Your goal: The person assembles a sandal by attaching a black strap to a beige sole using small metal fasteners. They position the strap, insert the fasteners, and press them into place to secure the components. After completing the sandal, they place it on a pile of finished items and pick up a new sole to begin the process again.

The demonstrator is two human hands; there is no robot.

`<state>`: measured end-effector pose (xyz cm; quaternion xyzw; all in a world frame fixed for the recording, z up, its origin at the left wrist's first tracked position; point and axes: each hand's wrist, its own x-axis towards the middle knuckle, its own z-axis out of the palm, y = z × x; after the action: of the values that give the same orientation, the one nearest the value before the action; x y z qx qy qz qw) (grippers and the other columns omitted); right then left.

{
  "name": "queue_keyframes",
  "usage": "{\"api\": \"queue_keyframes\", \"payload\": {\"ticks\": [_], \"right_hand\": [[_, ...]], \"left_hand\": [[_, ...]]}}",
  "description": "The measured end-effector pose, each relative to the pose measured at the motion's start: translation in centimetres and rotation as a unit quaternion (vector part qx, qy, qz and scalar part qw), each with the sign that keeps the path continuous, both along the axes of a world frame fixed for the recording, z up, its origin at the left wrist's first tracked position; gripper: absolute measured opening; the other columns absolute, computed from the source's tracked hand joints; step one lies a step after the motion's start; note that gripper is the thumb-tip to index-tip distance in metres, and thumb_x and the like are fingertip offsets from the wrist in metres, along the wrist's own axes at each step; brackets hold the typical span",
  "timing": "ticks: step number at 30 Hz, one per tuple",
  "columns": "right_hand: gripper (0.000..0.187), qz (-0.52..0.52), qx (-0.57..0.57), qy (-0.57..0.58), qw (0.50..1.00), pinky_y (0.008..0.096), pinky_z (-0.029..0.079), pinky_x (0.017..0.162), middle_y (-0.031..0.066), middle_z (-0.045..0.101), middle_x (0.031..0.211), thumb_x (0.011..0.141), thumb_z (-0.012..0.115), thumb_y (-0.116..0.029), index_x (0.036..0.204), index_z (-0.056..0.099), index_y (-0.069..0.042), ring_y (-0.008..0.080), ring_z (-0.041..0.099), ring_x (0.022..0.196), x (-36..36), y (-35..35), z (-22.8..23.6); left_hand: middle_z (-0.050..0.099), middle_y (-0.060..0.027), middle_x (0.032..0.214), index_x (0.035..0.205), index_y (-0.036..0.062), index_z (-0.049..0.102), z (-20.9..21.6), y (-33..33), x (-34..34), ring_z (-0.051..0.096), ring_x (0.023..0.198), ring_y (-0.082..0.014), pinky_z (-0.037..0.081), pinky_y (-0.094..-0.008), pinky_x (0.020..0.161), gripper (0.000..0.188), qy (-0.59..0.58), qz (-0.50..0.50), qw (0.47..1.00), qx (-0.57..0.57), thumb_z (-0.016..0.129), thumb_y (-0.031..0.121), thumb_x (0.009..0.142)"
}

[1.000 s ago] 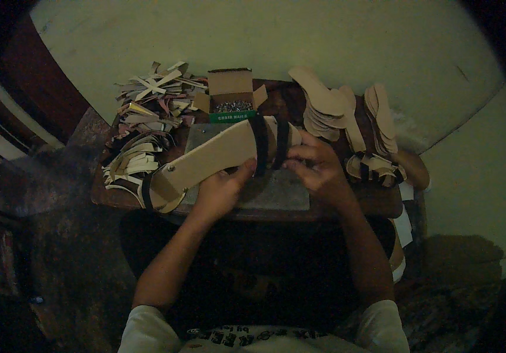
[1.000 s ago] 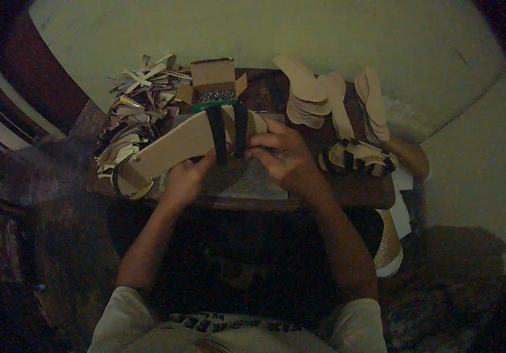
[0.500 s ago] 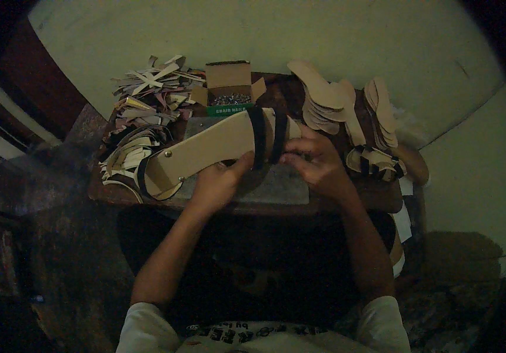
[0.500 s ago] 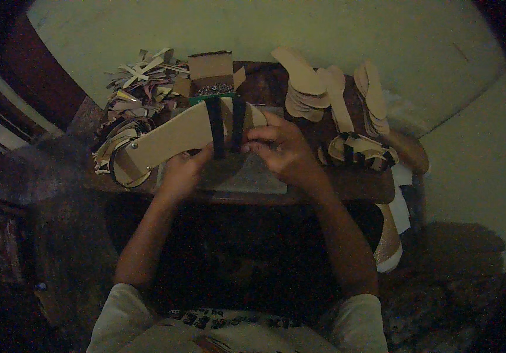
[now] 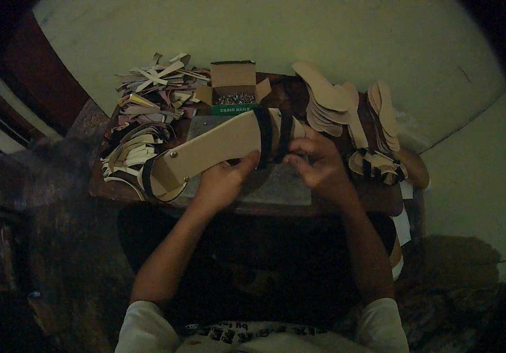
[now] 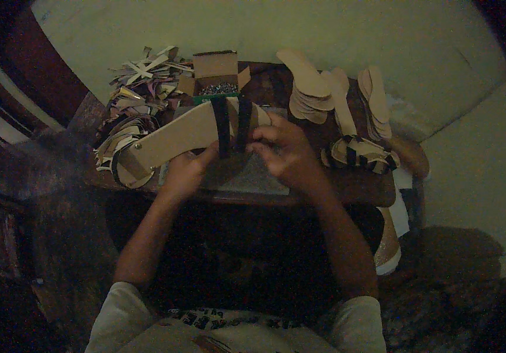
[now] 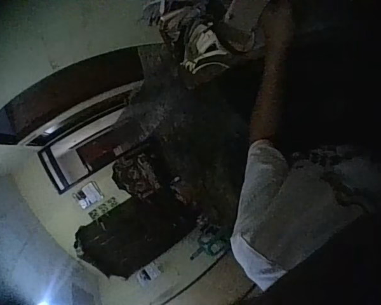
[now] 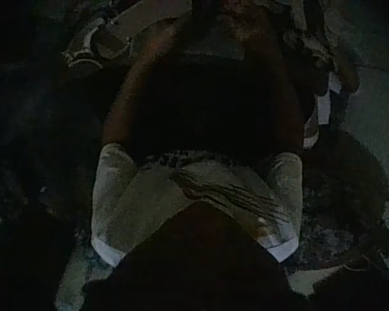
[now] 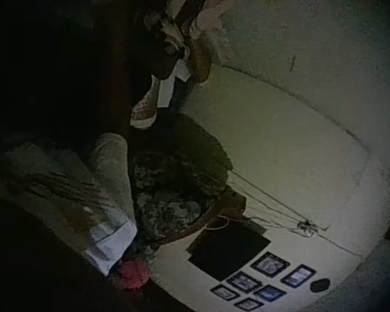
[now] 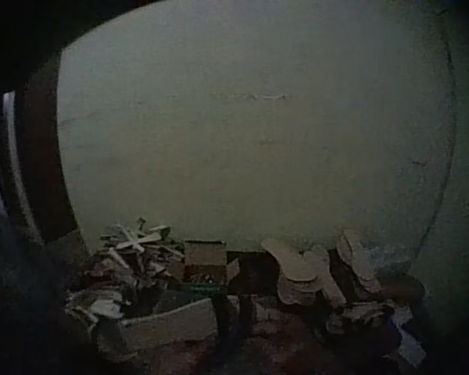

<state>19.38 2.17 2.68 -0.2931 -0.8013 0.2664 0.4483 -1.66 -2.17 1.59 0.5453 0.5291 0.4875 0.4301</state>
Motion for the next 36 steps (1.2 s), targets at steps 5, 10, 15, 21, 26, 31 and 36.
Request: {"api": "queue_keyframes", "payload": {"ticks": [5, 10, 15, 21, 26, 31, 36], "right_hand": [[0.015, -0.038, -0.068, 0.01, 0.997, 0.036, 0.052, 0.074, 0.0146, 0.061, 0.092, 0.077, 0.07, 0.0, 0.09, 0.063, -0.001, 0.0278, 0.064, 0.085, -0.9, -1.2, 0.8], [0.015, -0.017, -0.161, 0.04, 0.986, 0.0321, 0.054, 0.079, 0.0115, 0.063, 0.091, 0.079, 0.07, -0.002, 0.091, 0.063, 0.002, 0.0193, 0.065, 0.088, -0.8, -0.6, 0.1], [0.014, -0.008, -0.209, -0.014, 0.978, 0.0341, 0.054, 0.082, 0.0112, 0.066, 0.09, 0.079, 0.069, -0.002, 0.092, 0.064, 0.002, 0.0179, 0.065, 0.088, -0.3, -0.5, 0.6], [0.015, 0.008, -0.253, 0.011, 0.967, 0.0303, 0.053, 0.083, 0.0077, 0.067, 0.092, 0.079, 0.068, 0.004, 0.094, 0.063, 0.003, 0.0142, 0.064, 0.09, -0.4, -0.6, 0.9], [0.017, 0.014, -0.258, 0.024, 0.966, 0.0285, 0.053, 0.082, 0.0069, 0.066, 0.094, 0.08, 0.065, 0.009, 0.094, 0.061, 0.002, 0.013, 0.064, 0.091, -0.6, -0.5, 0.2], [0.011, -0.006, -0.265, 0.038, 0.963, 0.0324, 0.054, 0.087, 0.01, 0.067, 0.09, 0.08, 0.066, 0.006, 0.09, 0.063, 0.003, 0.0163, 0.065, 0.09, -1.1, -0.7, 0.3], [0.01, -0.026, -0.251, 0.02, 0.967, 0.0327, 0.054, 0.087, 0.0103, 0.066, 0.09, 0.08, 0.066, 0.005, 0.09, 0.063, 0.003, 0.0165, 0.066, 0.089, -1.4, -0.7, 0.0]], "left_hand": [[0.066, -0.0146, 0.109, 0.113, -0.0024, 0.062, -0.2, 0.2, -0.3, 0.062, 0.103, -0.0255, 0.045, -0.0356, 0.092, 0.041, -0.03, -0.008, 0.999, -0.044, 0.067, 0.029, 0.088], [0.066, -0.0137, 0.109, 0.113, -0.0026, 0.061, -0.7, 0.2, 0.5, 0.061, 0.103, -0.0246, 0.045, -0.0353, 0.09, 0.039, -0.041, 0.011, 0.999, -0.021, 0.067, 0.026, 0.088], [0.067, -0.0121, 0.106, 0.111, -0.0022, 0.062, -1.1, 0.4, 0.5, 0.062, 0.099, -0.0241, 0.046, -0.0353, 0.088, 0.036, -0.063, -0.007, 0.998, 0.0, 0.067, 0.025, 0.088], [0.067, -0.0114, 0.105, 0.11, -0.002, 0.062, 0.3, 0.1, 0.3, 0.062, 0.098, -0.0223, 0.046, -0.0347, 0.087, 0.033, -0.038, -0.006, 0.998, -0.059, 0.067, 0.022, 0.087], [0.066, -0.0131, 0.105, 0.11, -0.0028, 0.061, -0.6, 0.4, 0.7, 0.062, 0.099, -0.0229, 0.046, -0.0349, 0.088, 0.033, -0.087, 0.006, 0.996, -0.002, 0.068, 0.02, 0.086], [0.066, -0.012, 0.105, 0.109, -0.0027, 0.061, -0.6, 0.4, 0.5, 0.062, 0.098, -0.0221, 0.047, -0.0345, 0.087, 0.033, -0.036, 0.019, 0.999, 0.001, 0.068, 0.02, 0.087], [0.066, -0.0113, 0.101, 0.107, -0.0027, 0.062, -0.1, 0.1, 0.7, 0.063, 0.092, -0.0214, 0.048, -0.0344, 0.082, 0.031, -0.05, 0.029, 0.998, -0.028, 0.068, 0.02, 0.086]]}}
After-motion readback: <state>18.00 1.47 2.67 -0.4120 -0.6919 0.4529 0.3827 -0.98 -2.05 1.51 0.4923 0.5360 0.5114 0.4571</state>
